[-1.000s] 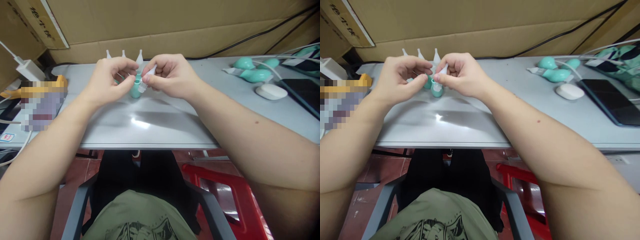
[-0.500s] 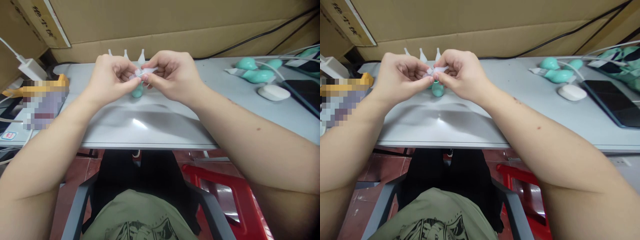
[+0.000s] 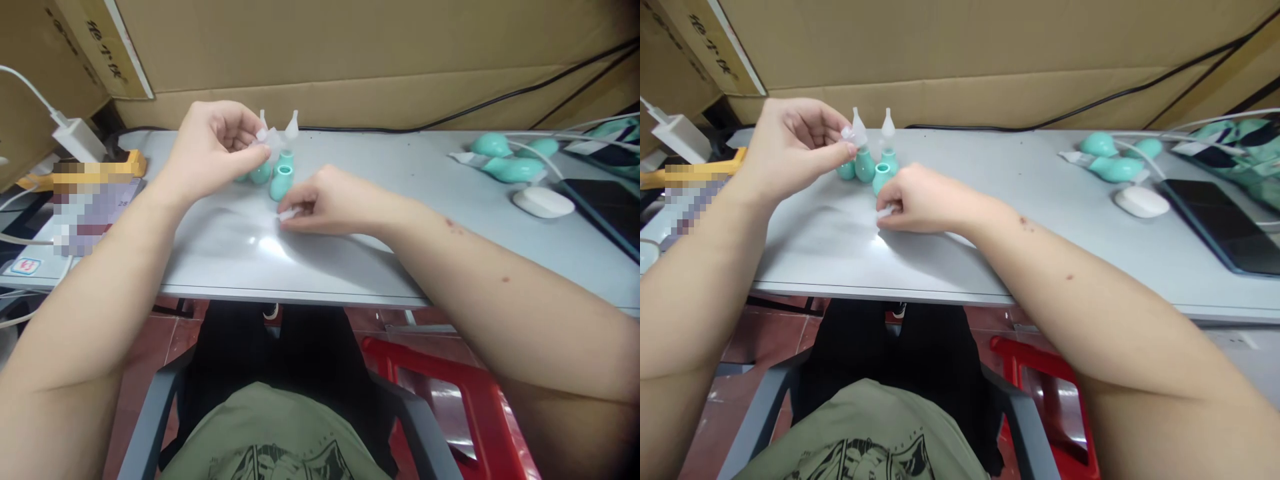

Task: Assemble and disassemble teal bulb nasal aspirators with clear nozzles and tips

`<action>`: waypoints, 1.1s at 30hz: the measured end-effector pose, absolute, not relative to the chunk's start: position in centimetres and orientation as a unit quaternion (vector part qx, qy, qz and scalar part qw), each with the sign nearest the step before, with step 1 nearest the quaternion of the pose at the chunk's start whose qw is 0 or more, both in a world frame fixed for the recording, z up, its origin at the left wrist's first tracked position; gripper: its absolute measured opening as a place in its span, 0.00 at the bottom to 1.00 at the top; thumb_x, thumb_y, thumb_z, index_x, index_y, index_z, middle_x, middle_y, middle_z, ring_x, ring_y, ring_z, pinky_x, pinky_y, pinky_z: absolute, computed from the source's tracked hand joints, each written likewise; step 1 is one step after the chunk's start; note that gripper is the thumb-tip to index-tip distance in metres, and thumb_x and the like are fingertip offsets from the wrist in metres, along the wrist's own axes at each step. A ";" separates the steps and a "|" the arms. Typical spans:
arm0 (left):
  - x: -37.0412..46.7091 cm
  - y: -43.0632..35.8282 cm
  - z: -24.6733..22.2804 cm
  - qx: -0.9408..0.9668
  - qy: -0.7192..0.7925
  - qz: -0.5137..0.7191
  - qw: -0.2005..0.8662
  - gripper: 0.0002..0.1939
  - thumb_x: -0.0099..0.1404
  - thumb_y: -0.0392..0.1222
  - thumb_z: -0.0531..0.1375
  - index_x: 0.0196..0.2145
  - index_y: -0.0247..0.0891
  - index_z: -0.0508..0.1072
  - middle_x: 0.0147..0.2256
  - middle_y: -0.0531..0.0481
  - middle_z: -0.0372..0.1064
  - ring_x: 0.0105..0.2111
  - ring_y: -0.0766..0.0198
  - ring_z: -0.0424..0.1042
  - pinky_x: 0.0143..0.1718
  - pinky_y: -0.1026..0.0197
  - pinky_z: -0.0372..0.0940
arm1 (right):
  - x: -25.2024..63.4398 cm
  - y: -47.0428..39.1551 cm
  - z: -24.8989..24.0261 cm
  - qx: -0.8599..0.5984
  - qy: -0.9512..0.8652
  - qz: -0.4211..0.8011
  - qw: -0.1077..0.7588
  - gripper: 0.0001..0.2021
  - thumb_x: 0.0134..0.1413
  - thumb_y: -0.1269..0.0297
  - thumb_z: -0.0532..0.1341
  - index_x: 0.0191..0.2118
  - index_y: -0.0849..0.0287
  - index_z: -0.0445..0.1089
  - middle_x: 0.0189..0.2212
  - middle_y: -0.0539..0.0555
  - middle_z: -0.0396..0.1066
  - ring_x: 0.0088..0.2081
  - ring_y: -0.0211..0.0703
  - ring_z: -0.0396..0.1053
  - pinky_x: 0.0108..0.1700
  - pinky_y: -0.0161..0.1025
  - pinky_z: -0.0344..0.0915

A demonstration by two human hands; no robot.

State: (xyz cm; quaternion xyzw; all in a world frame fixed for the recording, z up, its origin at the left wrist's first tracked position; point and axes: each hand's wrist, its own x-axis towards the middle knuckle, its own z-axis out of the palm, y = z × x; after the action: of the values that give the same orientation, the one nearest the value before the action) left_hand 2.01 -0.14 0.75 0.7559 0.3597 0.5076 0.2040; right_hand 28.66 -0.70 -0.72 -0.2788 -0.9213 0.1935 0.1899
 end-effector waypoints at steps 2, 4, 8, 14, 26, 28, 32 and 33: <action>1.8 -0.2 0.7 0.765 0.358 0.490 0.215 0.18 0.53 0.51 0.80 0.37 0.40 0.86 0.36 0.47 0.83 0.35 0.56 0.78 0.39 0.48 0.76 | 28.6 -0.6 -0.8 -0.307 -0.926 0.170 0.141 0.04 0.66 0.72 0.76 0.45 0.60 0.89 0.30 0.49 0.80 0.35 0.46 0.76 0.40 0.49 0.66; 1.7 -0.4 0.6 0.773 0.370 0.462 0.229 0.17 0.54 0.51 0.80 0.38 0.39 0.88 0.37 0.45 0.83 0.37 0.55 0.79 0.40 0.48 0.75 | 28.9 -0.3 -0.7 -0.304 -0.921 0.185 0.157 0.07 0.66 0.67 0.79 0.47 0.62 0.90 0.31 0.49 0.81 0.34 0.45 0.75 0.40 0.48 0.65; 2.1 -0.6 0.2 0.789 0.361 0.420 0.266 0.17 0.55 0.48 0.80 0.39 0.38 0.88 0.34 0.45 0.79 0.33 0.59 0.74 0.38 0.52 0.74 | 29.5 0.1 -0.6 -0.282 -0.868 0.274 0.305 0.16 0.62 0.53 0.82 0.42 0.59 0.82 0.29 0.51 0.76 0.31 0.43 0.66 0.37 0.49 0.59; 3.1 -1.1 -0.4 0.799 0.345 0.405 0.281 0.15 0.61 0.52 0.78 0.37 0.38 0.90 0.34 0.46 0.82 0.32 0.58 0.79 0.33 0.56 0.69 | 28.6 0.1 -0.8 -0.238 -0.816 0.326 0.415 0.12 0.65 0.63 0.80 0.49 0.58 0.83 0.34 0.55 0.81 0.30 0.46 0.71 0.35 0.49 0.65; 2.2 -0.2 0.3 0.798 0.370 0.463 0.109 0.16 0.60 0.56 0.67 0.32 0.39 0.83 0.30 0.50 0.77 0.29 0.61 0.71 0.31 0.50 0.63 | 29.5 2.5 -2.7 -0.216 -0.892 0.204 0.342 0.17 0.63 0.54 0.74 0.47 0.63 0.90 0.34 0.55 0.80 0.34 0.46 0.71 0.44 0.50 0.65; 2.1 0.0 0.1 0.812 0.379 0.432 0.106 0.17 0.61 0.57 0.68 0.32 0.40 0.83 0.28 0.50 0.74 0.26 0.62 0.67 0.29 0.50 0.60 | 29.5 2.7 -2.9 -0.199 -0.895 0.197 0.348 0.18 0.63 0.54 0.74 0.48 0.66 0.91 0.35 0.56 0.81 0.35 0.47 0.72 0.45 0.50 0.67; 2.2 -0.2 0.0 0.812 0.384 0.424 0.111 0.15 0.61 0.56 0.67 0.32 0.42 0.85 0.27 0.50 0.71 0.23 0.64 0.59 0.29 0.50 0.56 | 29.8 2.5 -2.5 -0.181 -0.896 0.180 0.363 0.16 0.68 0.54 0.74 0.47 0.64 0.91 0.32 0.56 0.80 0.33 0.45 0.69 0.42 0.49 0.64; 2.2 -0.3 -0.1 0.812 0.382 0.427 0.112 0.15 0.62 0.55 0.67 0.32 0.42 0.86 0.27 0.49 0.71 0.24 0.63 0.59 0.29 0.50 0.56 | 29.9 2.3 -2.4 -0.185 -0.896 0.173 0.365 0.16 0.70 0.54 0.73 0.47 0.63 0.91 0.32 0.55 0.80 0.32 0.44 0.67 0.40 0.49 0.62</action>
State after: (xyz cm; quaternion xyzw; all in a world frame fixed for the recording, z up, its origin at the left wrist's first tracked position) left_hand 2.20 -0.29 -0.05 0.8121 0.3819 0.4269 0.1119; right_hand 29.93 2.35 -2.37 -0.1853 -0.8960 0.1732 0.3646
